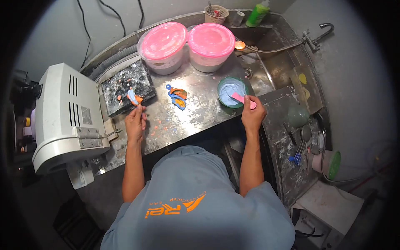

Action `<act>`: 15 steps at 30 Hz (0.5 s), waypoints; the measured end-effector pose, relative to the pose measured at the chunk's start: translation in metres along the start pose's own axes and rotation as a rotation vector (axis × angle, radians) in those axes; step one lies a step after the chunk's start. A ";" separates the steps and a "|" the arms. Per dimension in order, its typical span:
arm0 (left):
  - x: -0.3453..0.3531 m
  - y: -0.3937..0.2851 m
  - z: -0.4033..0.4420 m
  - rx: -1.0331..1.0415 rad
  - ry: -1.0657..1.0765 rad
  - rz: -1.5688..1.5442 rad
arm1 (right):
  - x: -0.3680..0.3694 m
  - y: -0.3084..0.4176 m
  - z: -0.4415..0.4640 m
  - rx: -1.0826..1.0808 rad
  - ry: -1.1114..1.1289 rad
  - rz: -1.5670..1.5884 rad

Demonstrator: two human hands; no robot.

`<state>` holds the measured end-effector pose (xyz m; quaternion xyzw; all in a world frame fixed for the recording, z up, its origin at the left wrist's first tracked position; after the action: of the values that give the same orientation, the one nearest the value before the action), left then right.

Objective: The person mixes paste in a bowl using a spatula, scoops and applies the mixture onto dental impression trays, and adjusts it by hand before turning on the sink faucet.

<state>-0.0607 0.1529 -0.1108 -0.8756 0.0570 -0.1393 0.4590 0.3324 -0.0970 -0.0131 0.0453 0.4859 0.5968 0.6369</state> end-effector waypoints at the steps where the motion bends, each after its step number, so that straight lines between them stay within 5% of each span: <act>1: 0.000 -0.001 -0.001 -0.001 0.001 0.019 | -0.005 0.013 0.002 -0.063 -0.005 -0.059; 9: 0.003 -0.007 -0.004 -0.030 0.023 0.030 | 0.004 0.033 0.009 -0.205 0.242 -0.007; 15: 0.007 -0.004 0.001 -0.073 0.076 -0.013 | 0.028 -0.031 -0.011 0.213 0.207 0.422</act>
<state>-0.0536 0.1540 -0.1066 -0.8862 0.0738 -0.1731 0.4234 0.3421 -0.0887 -0.0546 0.1511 0.5883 0.6637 0.4366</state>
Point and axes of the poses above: each hand's wrist, its own z-axis towards the middle knuckle, its own x-axis out of the palm, y = z × x, the point moved 9 cm from there along z, towards the middle knuckle, and after that the axes turned 13 degrees about -x, right-handed, at the moved point
